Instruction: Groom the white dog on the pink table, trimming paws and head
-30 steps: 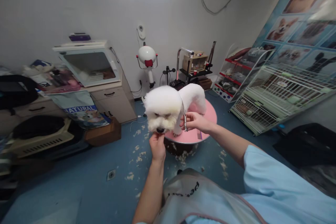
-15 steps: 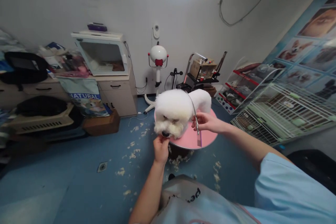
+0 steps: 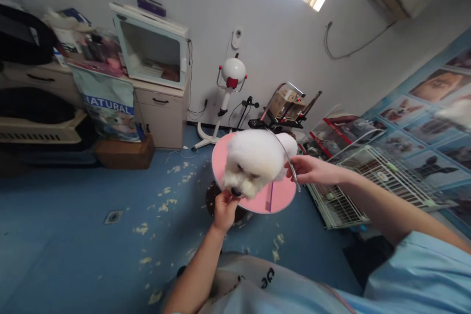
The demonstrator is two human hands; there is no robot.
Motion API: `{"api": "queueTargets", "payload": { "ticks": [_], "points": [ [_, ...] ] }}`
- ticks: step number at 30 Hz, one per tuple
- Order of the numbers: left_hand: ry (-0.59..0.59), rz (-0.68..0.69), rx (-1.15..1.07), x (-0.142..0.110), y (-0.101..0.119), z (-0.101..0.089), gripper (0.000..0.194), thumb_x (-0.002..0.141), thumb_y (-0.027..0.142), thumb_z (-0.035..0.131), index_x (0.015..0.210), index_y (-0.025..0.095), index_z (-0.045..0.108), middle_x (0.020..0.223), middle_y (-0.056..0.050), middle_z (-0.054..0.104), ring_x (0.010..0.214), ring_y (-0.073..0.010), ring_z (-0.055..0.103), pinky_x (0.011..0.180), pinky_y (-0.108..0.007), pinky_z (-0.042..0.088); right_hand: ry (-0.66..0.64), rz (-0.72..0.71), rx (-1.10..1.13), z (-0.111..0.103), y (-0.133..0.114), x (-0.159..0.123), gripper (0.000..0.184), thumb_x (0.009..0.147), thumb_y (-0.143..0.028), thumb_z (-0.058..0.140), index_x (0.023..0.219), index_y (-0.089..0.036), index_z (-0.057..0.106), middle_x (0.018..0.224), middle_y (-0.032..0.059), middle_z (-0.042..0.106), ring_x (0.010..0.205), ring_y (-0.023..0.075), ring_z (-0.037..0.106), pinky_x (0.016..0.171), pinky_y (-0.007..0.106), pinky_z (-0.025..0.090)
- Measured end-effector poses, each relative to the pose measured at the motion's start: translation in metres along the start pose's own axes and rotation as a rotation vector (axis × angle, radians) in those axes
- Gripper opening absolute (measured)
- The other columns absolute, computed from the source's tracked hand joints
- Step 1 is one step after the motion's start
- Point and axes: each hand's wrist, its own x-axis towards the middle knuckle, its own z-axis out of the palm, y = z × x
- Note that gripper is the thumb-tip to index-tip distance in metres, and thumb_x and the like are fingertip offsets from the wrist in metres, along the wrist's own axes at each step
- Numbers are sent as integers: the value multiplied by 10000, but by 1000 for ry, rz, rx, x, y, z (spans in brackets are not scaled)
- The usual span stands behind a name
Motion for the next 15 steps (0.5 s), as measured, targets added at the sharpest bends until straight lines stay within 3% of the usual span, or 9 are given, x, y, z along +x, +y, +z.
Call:
{"api": "queueTargets", "payload": {
  "ticks": [6,15],
  "points": [
    [-54,35,-38,1,2,-4,171,678,292,696,719,125,683,683,-33,666,697,-154,613,715,-248,488,-32,62,-132,-8,-20,-2,360,658,-269,673,973,-149,548,871,45,652,776,163,612,682,276,499],
    [-42,51,-53,3,-2,-16,135,678,272,692,663,137,684,694,-45,654,711,-160,584,728,-257,474,-102,211,-200,-28,-59,5,315,615,-149,696,922,-141,626,825,46,686,729,155,623,635,242,486]
  ]
}}
